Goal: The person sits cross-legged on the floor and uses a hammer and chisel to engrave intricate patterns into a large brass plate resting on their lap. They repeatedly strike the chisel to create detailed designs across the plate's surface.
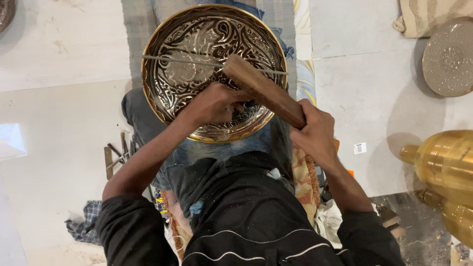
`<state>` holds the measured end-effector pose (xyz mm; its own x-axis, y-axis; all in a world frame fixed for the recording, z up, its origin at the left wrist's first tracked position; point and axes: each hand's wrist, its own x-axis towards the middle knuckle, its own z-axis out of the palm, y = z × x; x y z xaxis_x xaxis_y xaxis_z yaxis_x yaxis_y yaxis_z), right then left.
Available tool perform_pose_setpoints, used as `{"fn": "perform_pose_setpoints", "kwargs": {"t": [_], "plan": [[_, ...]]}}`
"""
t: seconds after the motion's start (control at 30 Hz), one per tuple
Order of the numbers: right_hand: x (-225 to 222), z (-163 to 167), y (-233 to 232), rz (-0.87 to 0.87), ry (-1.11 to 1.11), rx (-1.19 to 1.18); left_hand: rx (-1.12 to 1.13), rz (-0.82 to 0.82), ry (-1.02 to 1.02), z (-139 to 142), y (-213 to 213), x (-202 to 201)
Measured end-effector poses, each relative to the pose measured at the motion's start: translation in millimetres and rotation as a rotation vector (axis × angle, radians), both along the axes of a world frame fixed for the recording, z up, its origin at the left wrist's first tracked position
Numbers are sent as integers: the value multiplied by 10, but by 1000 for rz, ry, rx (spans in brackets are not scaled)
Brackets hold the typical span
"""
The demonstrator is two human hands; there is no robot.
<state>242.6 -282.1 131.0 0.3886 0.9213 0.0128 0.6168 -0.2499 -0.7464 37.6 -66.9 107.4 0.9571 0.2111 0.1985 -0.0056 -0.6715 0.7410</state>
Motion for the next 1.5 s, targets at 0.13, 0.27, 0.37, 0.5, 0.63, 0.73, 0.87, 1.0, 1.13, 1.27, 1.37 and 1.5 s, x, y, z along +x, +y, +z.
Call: {"fn": "perform_pose_setpoints", "kwargs": {"t": [0.13, 0.27, 0.37, 0.5, 0.63, 0.73, 0.87, 1.0, 1.13, 1.27, 1.37, 1.5], "plan": [[71, -9, -7, -7, 14, -18, 32, 3, 34, -30, 27, 76], [90, -49, 9, -62, -3, -16, 28, 20, 96, -7, 55, 161], [57, -144, 64, -124, 389, 227, -24, -18, -19, -12, 111, 169], [113, -280, 122, -93, 88, 44, 7, -14, 16, -148, 210, 211], [84, -461, 287, -119, 290, 169, 11, -2, 31, -336, 312, 170], [69, -563, 366, -58, 67, 50, 37, 45, 31, -459, 380, 110], [44, -746, 438, -243, 429, 139, 17, 24, 36, -596, 485, 83], [136, -873, 438, -8, -26, -91, 57, 41, 99, -725, 535, 112], [142, -967, 468, -160, 425, 115, 87, 57, 85, -798, 562, 177], [253, -986, 461, -12, -49, -73, 117, 54, 0, -784, 564, 206], [297, -1027, 496, -85, 260, 111, 80, 49, 24, -773, 564, 186], [230, -1054, 574, -103, 337, 63, 73, 99, 65, -802, 587, 142]]}}
